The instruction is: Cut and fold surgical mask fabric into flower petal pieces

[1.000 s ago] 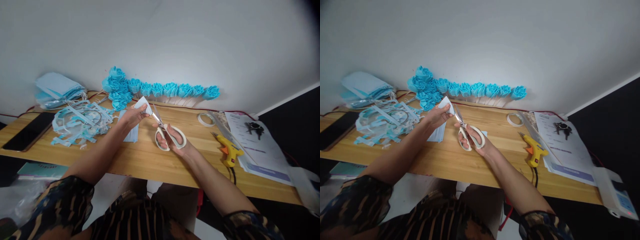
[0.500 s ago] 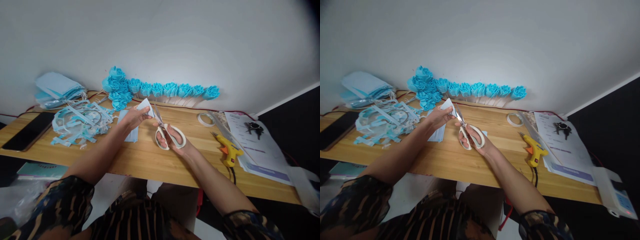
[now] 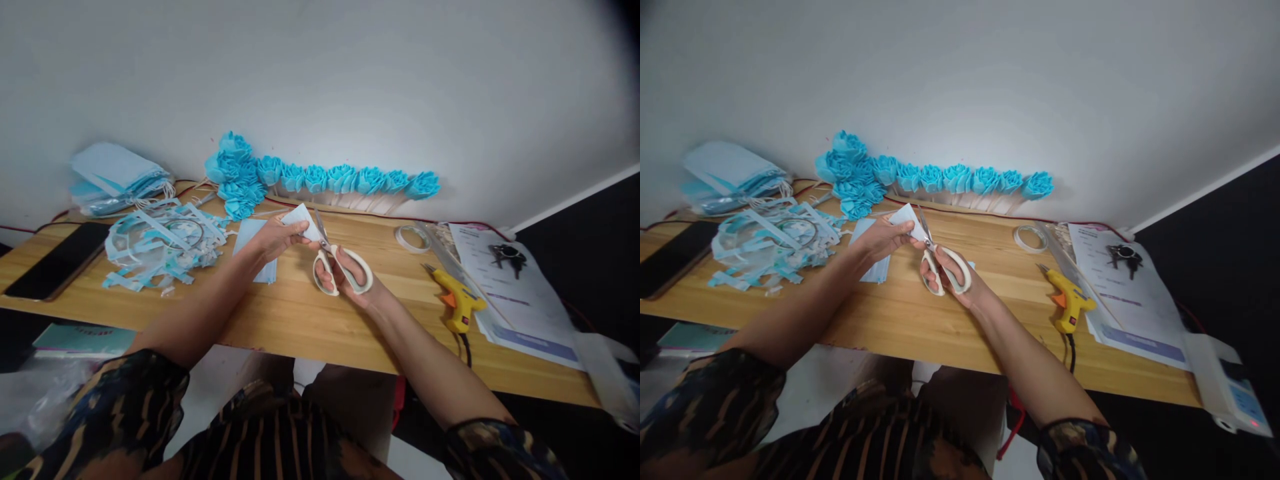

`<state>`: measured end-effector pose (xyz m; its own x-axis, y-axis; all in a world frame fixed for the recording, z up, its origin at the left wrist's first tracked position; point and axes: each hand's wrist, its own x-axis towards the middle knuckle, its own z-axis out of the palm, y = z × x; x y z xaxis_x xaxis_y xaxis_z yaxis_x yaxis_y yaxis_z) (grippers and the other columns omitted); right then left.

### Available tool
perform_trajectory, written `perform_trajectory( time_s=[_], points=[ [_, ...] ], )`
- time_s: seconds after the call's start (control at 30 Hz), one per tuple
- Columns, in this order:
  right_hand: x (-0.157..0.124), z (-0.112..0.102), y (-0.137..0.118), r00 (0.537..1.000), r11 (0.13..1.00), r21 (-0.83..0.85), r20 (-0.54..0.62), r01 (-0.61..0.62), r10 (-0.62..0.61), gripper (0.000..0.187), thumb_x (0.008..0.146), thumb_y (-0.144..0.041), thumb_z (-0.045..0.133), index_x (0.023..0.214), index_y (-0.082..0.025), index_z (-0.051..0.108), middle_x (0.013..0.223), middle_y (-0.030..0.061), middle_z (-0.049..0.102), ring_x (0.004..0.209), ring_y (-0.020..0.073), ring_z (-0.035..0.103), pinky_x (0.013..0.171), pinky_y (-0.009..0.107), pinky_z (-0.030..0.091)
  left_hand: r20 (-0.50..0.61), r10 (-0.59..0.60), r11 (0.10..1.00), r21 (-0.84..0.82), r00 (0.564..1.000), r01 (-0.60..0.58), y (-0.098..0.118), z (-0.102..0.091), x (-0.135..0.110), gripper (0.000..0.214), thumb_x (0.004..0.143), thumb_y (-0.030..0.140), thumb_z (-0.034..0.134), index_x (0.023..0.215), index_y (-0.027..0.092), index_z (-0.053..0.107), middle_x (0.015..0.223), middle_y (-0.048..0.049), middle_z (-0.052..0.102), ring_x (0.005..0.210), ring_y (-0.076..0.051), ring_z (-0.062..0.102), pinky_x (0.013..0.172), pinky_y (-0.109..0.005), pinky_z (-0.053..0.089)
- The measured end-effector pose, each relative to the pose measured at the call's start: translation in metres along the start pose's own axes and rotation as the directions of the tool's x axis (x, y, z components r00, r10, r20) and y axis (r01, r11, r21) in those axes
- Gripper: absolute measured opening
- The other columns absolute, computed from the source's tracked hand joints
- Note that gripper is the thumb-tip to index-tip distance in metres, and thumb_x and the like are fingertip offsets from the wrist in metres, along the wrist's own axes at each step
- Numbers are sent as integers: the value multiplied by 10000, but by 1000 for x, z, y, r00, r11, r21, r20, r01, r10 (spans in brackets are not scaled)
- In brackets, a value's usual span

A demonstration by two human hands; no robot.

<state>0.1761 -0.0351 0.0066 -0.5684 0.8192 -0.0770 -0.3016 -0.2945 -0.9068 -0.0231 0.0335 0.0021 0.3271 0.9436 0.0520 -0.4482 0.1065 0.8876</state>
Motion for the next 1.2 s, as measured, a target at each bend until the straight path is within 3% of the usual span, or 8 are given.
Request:
perform_trajectory(
  time_s=[0.2,0.37,0.53,0.63,0.97,1.2],
  points=[
    [0,0,0,1000,1000,-10,-19,-11,10,602,772,-677,741,1102,-187,622,765,-7,634,541,102,514,489,245,377,19,6,1000,2,1000,-6,4,3,-1,465,545,335,977,803,78,687,749,-55,732,664,-147,692,639,-256,586],
    [1,-1,2,999,998,-40,1,47,-47,487,867,-626,677,1112,-216,578,786,1,671,530,104,513,472,243,363,-15,16,1000,-2,1000,-16,5,5,-1,473,517,310,985,817,91,692,739,-35,726,664,-134,683,609,-233,566],
    [0,2,0,997,996,-56,17,74,-73,750,829,-632,717,1410,-230,465,812,11,711,514,108,514,475,251,380,21,6,1000,9,1000,-6,3,6,-2,472,523,311,983,834,101,696,749,-32,723,659,-128,677,589,-222,554],
    [0,4,-1,997,996,-47,-3,76,-76,867,799,-639,743,1487,-230,408,807,8,709,523,109,520,479,251,386,58,3,1000,21,998,-4,2,7,-3,460,538,320,979,832,106,699,738,-28,717,658,-125,674,589,-220,547],
    [1,5,5,990,990,12,8,139,-139,759,873,-595,689,1491,-258,406,693,-49,607,504,95,447,462,230,369,12,-6,1000,-1,1000,6,3,3,0,441,540,275,973,840,99,701,764,-24,716,671,-123,665,599,-235,562],
    [1,7,5,987,987,20,-2,163,-163,849,845,-601,722,1522,-248,351,640,-66,604,449,79,394,396,203,321,10,-8,999,-33,1000,8,2,5,-1,479,502,289,992,829,96,700,758,-30,732,658,-128,680,570,-220,565]
  ],
)
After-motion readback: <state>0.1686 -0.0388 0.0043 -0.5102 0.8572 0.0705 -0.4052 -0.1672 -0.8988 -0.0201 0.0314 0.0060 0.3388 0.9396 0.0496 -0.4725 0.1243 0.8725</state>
